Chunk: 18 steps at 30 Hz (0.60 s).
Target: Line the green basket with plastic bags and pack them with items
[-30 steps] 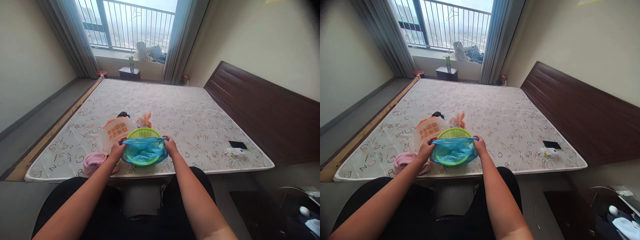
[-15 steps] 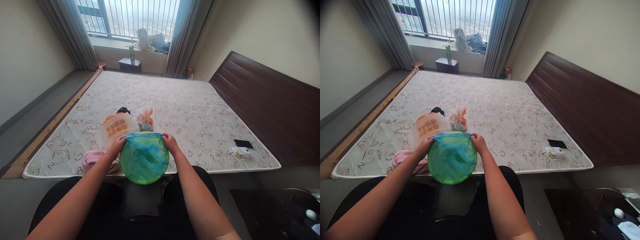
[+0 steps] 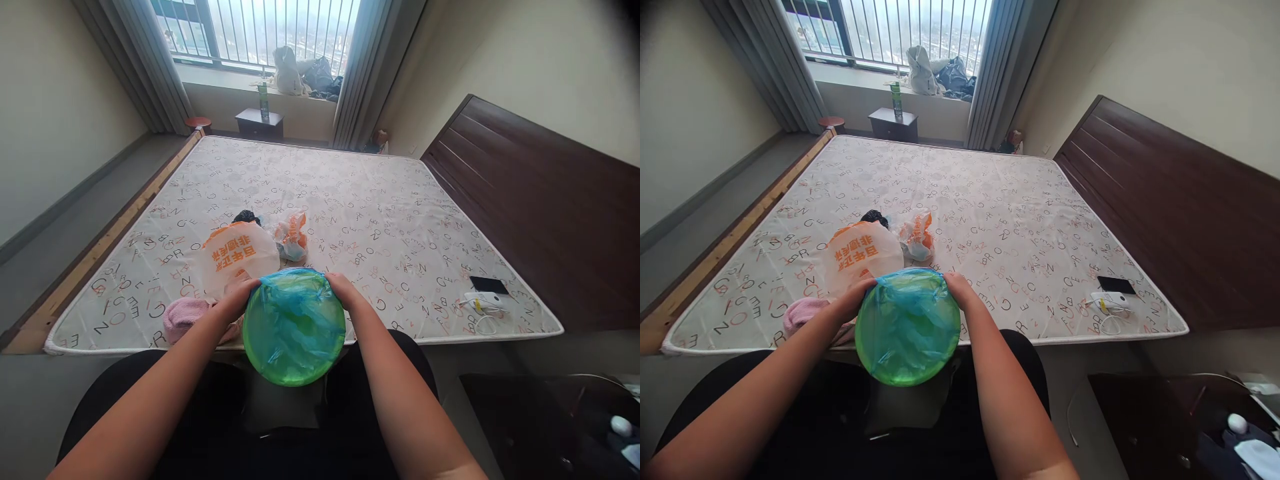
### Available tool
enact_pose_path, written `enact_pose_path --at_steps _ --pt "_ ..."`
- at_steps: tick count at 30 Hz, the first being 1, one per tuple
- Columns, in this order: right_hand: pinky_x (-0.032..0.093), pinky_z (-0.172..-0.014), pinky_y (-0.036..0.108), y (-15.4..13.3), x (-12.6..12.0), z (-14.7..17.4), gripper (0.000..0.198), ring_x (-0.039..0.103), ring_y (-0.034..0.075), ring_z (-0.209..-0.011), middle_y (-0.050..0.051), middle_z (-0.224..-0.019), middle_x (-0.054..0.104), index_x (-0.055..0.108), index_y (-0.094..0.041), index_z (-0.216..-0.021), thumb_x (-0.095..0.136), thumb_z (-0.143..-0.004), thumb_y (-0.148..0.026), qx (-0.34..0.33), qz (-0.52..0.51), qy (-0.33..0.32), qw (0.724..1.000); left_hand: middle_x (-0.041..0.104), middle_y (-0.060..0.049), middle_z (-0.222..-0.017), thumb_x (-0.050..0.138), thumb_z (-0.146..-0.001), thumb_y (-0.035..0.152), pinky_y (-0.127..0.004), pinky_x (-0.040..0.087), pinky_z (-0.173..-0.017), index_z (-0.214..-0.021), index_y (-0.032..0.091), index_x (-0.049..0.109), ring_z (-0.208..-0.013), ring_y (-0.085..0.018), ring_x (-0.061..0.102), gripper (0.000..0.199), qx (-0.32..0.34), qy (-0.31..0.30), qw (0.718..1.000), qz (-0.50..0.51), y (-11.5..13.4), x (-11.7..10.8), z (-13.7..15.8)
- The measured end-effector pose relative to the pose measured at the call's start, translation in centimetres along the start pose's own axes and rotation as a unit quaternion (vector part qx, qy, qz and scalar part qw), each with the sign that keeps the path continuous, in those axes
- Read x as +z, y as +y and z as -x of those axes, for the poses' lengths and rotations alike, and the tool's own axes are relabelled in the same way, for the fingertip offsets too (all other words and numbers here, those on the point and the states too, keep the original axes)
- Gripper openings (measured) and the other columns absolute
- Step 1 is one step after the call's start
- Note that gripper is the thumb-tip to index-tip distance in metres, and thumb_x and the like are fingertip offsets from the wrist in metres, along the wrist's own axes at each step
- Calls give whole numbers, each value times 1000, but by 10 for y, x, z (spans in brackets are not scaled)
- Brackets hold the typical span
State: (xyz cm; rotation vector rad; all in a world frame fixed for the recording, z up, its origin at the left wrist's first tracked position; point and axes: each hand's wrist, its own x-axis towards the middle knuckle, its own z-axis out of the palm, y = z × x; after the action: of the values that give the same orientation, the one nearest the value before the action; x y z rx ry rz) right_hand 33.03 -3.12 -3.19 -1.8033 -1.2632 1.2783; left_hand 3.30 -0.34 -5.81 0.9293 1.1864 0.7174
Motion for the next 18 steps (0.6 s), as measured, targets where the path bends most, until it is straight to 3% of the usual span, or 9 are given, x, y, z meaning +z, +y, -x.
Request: enact_pose_path --at_steps 5,9,18 --pt "46 -55 28 1 0 4 16 54 17 -63 5 -73 68 65 -17 -74 61 -78 -32 101 -92 -56 989 79 -12 -91 67 -80 39 -42 63 -77 -104 14 77 -85 -31 76 36 -68 -27 997 19 -16 1 0" --pt "45 -58 28 4 -1 3 19 57 18 -68 6 -74 70 66 -18 -68 60 -81 -31 65 -19 -21 998 79 -13 -86 67 -82 46 -44 63 -81 -96 16 77 -89 -33 76 34 -105 -40 994 7 -20 5 3" --pt "35 -56 29 13 -4 -4 29 43 17 -60 -1 -60 52 50 -24 -61 49 -88 -36 4 40 63 997 77 -12 -87 68 -81 51 -40 58 -72 -91 13 75 -78 -28 70 40 1 42 999 -7 -4 14 5"
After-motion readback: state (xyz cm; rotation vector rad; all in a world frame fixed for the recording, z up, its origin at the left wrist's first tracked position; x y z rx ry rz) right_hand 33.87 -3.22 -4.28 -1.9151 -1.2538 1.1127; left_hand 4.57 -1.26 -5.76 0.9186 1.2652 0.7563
